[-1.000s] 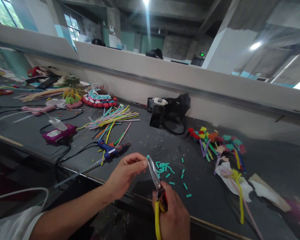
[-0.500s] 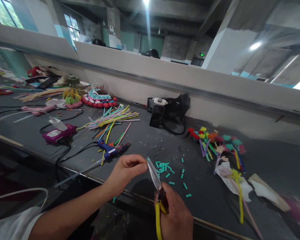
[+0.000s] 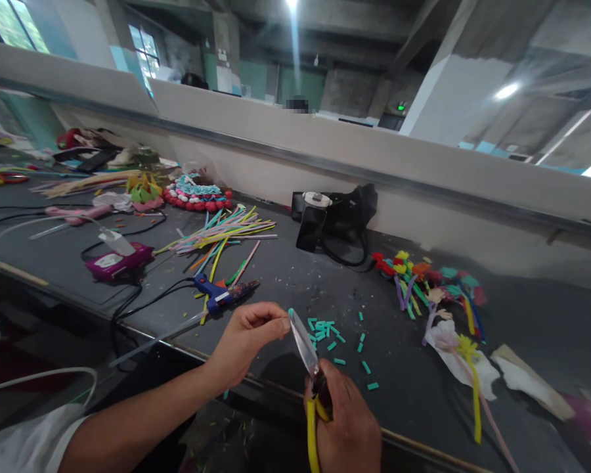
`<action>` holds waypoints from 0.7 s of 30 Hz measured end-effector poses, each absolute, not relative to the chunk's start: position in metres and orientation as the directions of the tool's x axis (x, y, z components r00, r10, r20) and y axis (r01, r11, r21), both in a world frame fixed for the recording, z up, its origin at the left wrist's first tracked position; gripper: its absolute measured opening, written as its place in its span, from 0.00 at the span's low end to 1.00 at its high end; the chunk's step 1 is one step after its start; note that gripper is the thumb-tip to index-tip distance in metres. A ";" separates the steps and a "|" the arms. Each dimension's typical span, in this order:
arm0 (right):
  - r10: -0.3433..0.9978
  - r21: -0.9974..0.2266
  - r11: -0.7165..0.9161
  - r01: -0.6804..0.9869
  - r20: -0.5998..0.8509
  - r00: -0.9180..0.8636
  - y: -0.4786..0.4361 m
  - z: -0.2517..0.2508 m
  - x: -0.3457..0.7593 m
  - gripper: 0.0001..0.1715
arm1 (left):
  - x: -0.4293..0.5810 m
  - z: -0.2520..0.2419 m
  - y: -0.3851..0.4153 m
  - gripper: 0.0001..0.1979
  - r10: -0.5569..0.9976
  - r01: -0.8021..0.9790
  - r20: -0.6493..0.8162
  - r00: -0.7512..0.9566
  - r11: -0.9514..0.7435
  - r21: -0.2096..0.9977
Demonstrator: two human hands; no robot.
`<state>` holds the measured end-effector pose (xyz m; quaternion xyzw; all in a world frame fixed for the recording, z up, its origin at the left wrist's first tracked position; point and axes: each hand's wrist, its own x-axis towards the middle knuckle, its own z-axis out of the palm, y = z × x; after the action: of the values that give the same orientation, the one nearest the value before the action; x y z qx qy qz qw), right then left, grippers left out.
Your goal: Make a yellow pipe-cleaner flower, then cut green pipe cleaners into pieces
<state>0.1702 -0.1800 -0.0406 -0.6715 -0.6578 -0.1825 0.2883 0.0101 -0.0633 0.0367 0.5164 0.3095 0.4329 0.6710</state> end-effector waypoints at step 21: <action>0.755 -0.164 0.037 0.986 0.651 0.080 -0.179 -0.037 0.167 0.17 | 0.009 0.035 -0.064 0.11 0.890 -0.226 0.089 0.448 0.016 0.974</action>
<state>0.1666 -0.1793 -0.0369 -0.6678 -0.6516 -0.1885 0.3064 0.0089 -0.0636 0.0348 0.5532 0.2999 0.4313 0.6466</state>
